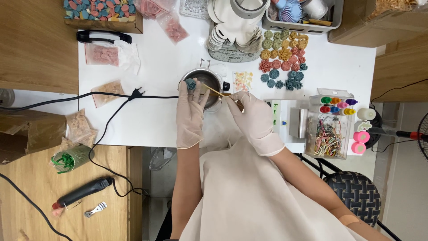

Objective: The person is melting wax beads and using a stamp to create flower-shaped seals, then attaching them to small rubber bands.

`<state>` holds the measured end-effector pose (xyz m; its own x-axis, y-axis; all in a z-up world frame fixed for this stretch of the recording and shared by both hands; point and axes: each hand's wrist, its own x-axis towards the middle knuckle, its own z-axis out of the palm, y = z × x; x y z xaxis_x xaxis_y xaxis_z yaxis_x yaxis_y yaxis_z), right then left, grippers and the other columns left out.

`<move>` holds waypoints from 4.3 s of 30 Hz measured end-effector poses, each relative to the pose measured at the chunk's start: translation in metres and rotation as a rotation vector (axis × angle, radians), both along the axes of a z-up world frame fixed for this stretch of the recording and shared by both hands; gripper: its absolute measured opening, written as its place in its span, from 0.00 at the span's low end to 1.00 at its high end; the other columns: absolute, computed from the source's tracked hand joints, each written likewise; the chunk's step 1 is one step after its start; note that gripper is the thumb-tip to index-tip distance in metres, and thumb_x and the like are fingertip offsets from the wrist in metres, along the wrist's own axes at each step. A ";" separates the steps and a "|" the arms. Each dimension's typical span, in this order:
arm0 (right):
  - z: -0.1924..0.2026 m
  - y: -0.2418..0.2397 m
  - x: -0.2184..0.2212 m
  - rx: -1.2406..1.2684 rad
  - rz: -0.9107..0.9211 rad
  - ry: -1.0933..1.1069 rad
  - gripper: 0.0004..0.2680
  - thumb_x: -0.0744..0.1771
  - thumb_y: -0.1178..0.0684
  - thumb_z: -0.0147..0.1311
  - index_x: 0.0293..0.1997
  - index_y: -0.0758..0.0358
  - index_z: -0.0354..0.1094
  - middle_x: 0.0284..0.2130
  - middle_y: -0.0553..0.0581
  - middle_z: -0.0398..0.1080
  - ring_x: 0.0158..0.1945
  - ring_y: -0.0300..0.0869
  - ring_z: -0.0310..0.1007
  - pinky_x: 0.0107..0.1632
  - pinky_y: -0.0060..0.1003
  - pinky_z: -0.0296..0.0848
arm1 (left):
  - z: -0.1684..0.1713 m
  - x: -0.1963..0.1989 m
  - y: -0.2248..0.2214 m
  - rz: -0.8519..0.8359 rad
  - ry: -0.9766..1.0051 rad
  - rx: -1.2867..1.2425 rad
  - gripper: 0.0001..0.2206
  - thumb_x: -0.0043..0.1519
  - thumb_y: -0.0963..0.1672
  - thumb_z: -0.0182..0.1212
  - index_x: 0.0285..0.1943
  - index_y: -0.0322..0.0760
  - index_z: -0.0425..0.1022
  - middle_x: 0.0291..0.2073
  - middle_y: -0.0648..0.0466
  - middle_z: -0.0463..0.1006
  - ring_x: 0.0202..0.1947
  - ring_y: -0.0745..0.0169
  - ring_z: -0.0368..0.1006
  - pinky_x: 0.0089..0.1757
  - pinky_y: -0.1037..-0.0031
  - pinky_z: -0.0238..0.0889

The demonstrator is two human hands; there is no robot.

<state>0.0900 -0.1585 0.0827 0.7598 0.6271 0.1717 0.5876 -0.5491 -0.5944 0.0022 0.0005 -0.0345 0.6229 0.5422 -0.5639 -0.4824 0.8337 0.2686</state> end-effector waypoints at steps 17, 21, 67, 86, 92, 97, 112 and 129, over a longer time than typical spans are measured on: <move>0.013 0.004 0.000 -0.060 0.079 -0.134 0.07 0.66 0.47 0.64 0.34 0.56 0.75 0.25 0.57 0.74 0.24 0.52 0.73 0.29 0.44 0.71 | 0.020 0.007 -0.010 -0.007 0.097 0.125 0.12 0.66 0.44 0.61 0.57 0.39 0.71 0.49 0.51 0.79 0.54 0.56 0.73 0.59 0.55 0.67; 0.013 0.005 0.000 -0.069 0.075 -0.145 0.07 0.66 0.47 0.64 0.34 0.55 0.74 0.24 0.57 0.73 0.24 0.52 0.73 0.28 0.45 0.70 | 0.013 0.007 -0.012 -0.010 0.112 0.154 0.10 0.67 0.44 0.62 0.53 0.36 0.73 0.46 0.52 0.80 0.53 0.57 0.75 0.58 0.59 0.69; -0.018 0.000 0.002 -0.194 0.070 -0.138 0.06 0.66 0.46 0.62 0.37 0.54 0.75 0.24 0.57 0.73 0.25 0.53 0.74 0.30 0.46 0.72 | 0.033 0.000 -0.007 0.059 0.069 0.107 0.12 0.68 0.47 0.60 0.54 0.36 0.73 0.48 0.51 0.80 0.53 0.59 0.75 0.62 0.52 0.66; -0.015 -0.004 -0.001 -0.213 0.119 -0.098 0.06 0.66 0.47 0.61 0.36 0.55 0.74 0.26 0.58 0.74 0.25 0.53 0.74 0.31 0.47 0.71 | 0.036 -0.010 0.002 0.027 0.108 0.187 0.12 0.68 0.47 0.60 0.55 0.37 0.73 0.51 0.53 0.77 0.57 0.58 0.73 0.59 0.48 0.68; -0.022 -0.019 0.001 -0.288 0.119 0.092 0.06 0.68 0.49 0.57 0.39 0.57 0.73 0.29 0.61 0.74 0.30 0.56 0.75 0.34 0.49 0.72 | 0.037 -0.014 0.007 0.000 0.152 0.192 0.14 0.68 0.49 0.56 0.57 0.38 0.72 0.53 0.53 0.78 0.57 0.60 0.72 0.61 0.49 0.64; -0.059 -0.058 0.019 -0.147 -0.041 -0.019 0.05 0.66 0.52 0.55 0.39 0.61 0.72 0.35 0.68 0.70 0.36 0.59 0.74 0.40 0.50 0.72 | 0.047 -0.021 0.012 -0.006 0.159 0.218 0.15 0.71 0.48 0.50 0.58 0.32 0.70 0.54 0.47 0.79 0.58 0.58 0.73 0.63 0.57 0.63; -0.172 -0.034 0.043 -0.638 -0.108 0.414 0.13 0.68 0.44 0.51 0.46 0.64 0.74 0.38 0.69 0.77 0.45 0.61 0.78 0.49 0.51 0.73 | 0.076 -0.010 -0.027 -0.161 0.183 0.206 0.13 0.69 0.45 0.54 0.57 0.31 0.70 0.49 0.42 0.80 0.55 0.48 0.77 0.59 0.60 0.71; -0.015 -0.139 0.011 -0.377 0.149 0.558 0.15 0.66 0.39 0.51 0.44 0.61 0.74 0.34 0.62 0.77 0.41 0.57 0.77 0.47 0.51 0.73 | 0.080 0.000 -0.120 -0.493 0.291 0.429 0.25 0.71 0.55 0.49 0.59 0.29 0.72 0.36 0.56 0.72 0.38 0.68 0.67 0.49 0.71 0.63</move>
